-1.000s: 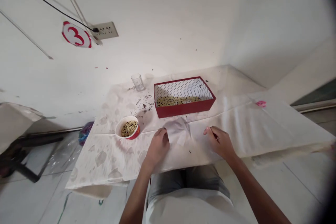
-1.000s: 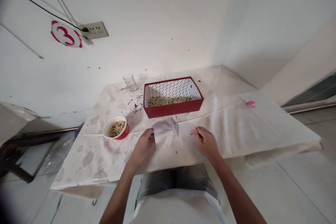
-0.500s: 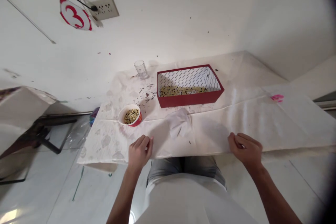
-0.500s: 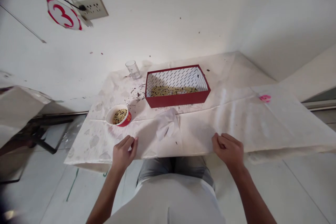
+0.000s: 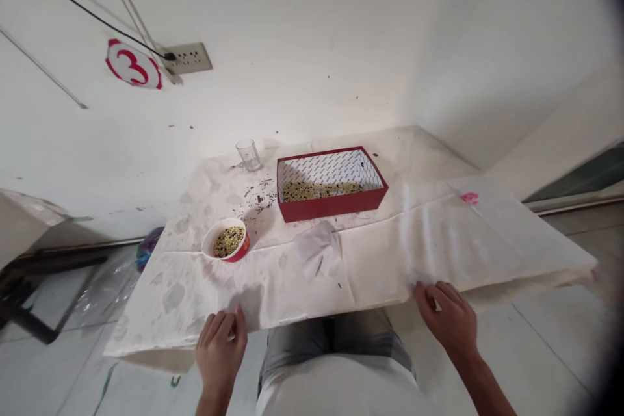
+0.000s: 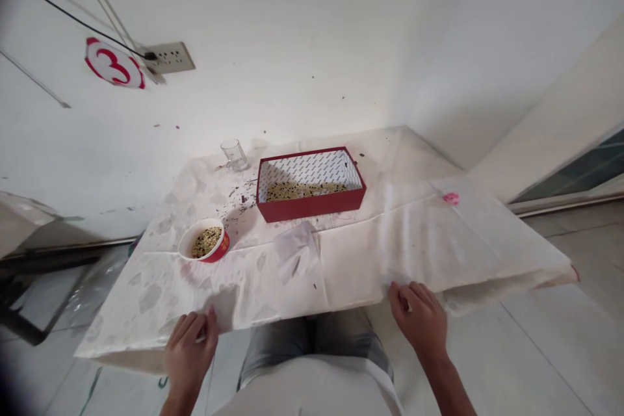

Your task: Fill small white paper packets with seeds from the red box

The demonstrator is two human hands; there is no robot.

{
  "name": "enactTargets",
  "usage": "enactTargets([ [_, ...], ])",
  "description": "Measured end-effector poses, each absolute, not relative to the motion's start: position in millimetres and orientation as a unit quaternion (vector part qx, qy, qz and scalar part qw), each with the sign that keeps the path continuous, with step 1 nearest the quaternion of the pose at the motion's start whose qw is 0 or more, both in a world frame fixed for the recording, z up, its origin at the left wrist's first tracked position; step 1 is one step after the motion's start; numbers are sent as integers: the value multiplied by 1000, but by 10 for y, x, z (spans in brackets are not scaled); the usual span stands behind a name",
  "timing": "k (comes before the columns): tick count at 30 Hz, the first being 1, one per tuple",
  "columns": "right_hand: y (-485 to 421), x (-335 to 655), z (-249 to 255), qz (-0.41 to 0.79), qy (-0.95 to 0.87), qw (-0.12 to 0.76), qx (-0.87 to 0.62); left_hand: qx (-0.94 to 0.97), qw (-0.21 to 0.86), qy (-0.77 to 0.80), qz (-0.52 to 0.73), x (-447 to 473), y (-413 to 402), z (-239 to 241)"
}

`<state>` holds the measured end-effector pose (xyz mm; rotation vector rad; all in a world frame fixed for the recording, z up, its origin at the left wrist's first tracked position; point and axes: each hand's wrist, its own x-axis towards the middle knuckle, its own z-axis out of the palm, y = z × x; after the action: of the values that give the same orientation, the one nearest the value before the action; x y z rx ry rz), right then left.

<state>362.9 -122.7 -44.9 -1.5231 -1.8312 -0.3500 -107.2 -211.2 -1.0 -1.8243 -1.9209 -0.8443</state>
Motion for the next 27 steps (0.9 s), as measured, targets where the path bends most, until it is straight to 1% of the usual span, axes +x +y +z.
enactTargets([
  [4, -1142, 3603, -516, -153, -690, 382, -596, -616, 269, -676, -303, -1092, -2043, -182],
  [7, -1110, 3550, -566, -170, -664, 397, -610, -619, 296, -658, -311, -1124, -1961, -298],
  [12, -1113, 3497, -587, -159, -647, 424, -613, -614, 306, -651, -325, -1168, -1910, -348],
  [18, -1178, 3473, -533, -82, -661, 431, -609, -611, 321, -634, -349, -1208, -1890, -362],
  [21, -1162, 3460, -510, -72, -663, 431, -608, -604, 340, -624, -361, -1245, -1879, -423],
  [27, -1115, 3577, -666, -87, -697, 430, -567, -541, 285, -665, -428, -1216, -1970, -490],
])
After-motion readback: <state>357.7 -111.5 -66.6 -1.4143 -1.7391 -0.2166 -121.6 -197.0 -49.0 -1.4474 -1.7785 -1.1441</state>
